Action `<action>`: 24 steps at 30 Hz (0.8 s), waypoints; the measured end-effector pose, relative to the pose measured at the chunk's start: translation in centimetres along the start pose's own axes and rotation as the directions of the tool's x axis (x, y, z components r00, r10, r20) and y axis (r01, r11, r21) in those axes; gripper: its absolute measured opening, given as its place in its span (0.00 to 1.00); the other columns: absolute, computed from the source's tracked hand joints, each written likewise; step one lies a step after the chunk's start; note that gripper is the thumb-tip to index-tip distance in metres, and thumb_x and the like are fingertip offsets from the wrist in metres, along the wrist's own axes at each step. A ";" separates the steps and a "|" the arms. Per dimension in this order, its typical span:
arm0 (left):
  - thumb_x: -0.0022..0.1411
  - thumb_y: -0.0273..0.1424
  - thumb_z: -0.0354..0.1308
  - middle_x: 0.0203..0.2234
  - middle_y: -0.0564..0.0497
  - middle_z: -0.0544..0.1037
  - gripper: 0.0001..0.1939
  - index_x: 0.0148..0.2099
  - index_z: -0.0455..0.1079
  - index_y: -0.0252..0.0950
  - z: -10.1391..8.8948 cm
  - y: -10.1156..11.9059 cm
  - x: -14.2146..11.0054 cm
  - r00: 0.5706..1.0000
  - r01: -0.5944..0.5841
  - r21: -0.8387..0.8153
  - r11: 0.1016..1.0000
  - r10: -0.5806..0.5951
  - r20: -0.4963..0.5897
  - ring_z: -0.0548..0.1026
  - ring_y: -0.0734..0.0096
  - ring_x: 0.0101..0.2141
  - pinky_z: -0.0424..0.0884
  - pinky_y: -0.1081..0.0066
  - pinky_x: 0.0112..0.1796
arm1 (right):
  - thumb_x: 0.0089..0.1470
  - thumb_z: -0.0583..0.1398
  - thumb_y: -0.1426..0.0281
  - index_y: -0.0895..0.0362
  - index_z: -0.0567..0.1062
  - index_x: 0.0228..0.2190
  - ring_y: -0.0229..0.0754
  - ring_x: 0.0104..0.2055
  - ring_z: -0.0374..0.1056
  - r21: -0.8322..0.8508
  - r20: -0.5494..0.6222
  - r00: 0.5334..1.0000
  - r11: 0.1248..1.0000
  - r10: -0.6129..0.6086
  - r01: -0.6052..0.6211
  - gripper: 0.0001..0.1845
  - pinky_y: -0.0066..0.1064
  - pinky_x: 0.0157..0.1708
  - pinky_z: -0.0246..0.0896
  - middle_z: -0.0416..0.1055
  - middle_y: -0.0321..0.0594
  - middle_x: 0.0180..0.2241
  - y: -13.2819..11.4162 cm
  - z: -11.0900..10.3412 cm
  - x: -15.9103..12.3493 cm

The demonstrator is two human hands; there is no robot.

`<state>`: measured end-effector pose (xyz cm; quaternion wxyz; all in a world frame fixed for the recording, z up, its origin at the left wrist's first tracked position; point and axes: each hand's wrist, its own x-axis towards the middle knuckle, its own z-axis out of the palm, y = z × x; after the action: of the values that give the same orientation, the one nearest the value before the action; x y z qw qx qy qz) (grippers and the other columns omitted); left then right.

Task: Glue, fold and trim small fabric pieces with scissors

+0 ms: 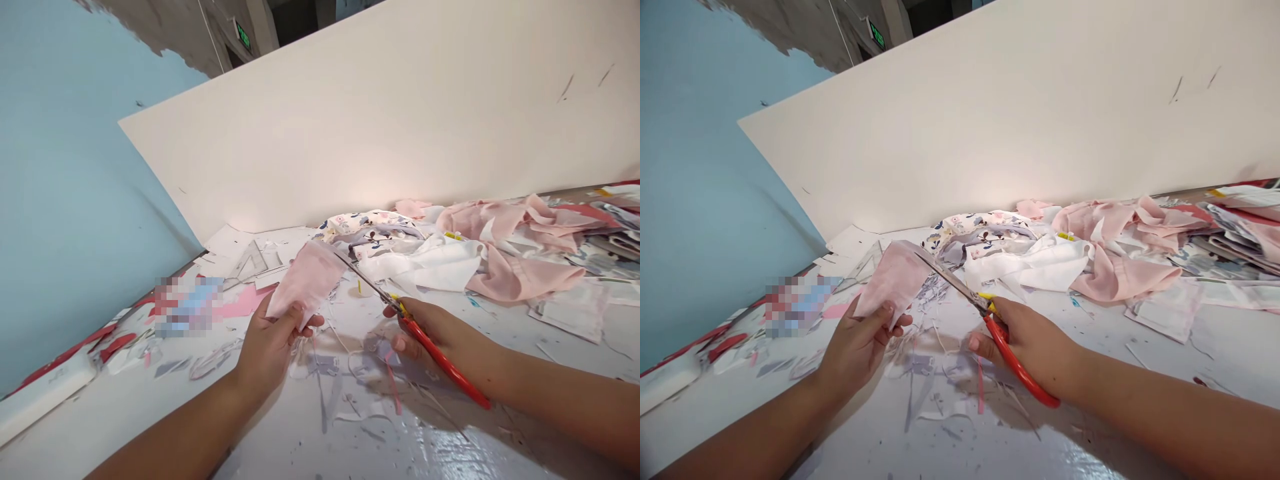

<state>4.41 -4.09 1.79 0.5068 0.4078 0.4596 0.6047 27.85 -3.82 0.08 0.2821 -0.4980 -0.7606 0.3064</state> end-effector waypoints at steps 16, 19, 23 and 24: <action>0.49 0.37 0.62 0.17 0.60 0.68 0.14 0.35 0.63 0.38 -0.4 -0.1 -0.1 1.000 -0.019 0.119 0.993 0.019 0.000 0.76 0.71 0.28 0.66 0.76 0.27 | 0.51 0.54 0.56 0.55 0.65 0.38 0.39 0.24 0.59 0.057 0.110 0.994 0.998 -0.016 0.010 0.18 0.31 0.23 0.55 0.63 0.34 0.23 0.3 -0.3 0.3; 0.49 0.37 0.62 0.19 0.59 0.70 0.13 0.35 0.63 0.38 -0.4 -0.1 0.0 1.000 -0.021 0.129 0.991 0.023 -0.015 0.76 0.70 0.29 0.66 0.75 0.27 | 0.52 0.53 0.56 0.55 0.65 0.39 0.40 0.24 0.60 0.067 0.103 0.994 0.998 -0.022 0.015 0.18 0.32 0.23 0.55 0.65 0.35 0.24 0.4 -0.2 0.4; 0.50 0.36 0.61 0.19 0.58 0.71 0.13 0.36 0.64 0.38 -0.4 -0.1 0.0 0.999 -0.028 0.135 0.990 0.030 -0.016 0.77 0.66 0.30 0.66 0.74 0.27 | 0.52 0.52 0.56 0.56 0.66 0.38 0.40 0.25 0.60 0.064 0.112 0.994 0.998 -0.009 0.002 0.18 0.32 0.24 0.56 0.66 0.36 0.24 0.3 -0.2 0.3; 0.49 0.36 0.61 0.20 0.57 0.72 0.13 0.36 0.64 0.38 -0.4 -0.1 0.0 0.999 -0.031 0.131 0.991 0.033 -0.011 0.77 0.65 0.31 0.66 0.74 0.28 | 0.52 0.52 0.56 0.55 0.66 0.37 0.40 0.25 0.60 0.054 0.113 0.994 0.999 -0.005 -0.001 0.17 0.32 0.24 0.56 0.65 0.35 0.24 0.2 -0.2 0.3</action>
<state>4.07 -4.14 1.65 0.4661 0.4436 0.4951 0.5838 28.01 -3.46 0.16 0.2521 -0.4714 -0.7673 0.3543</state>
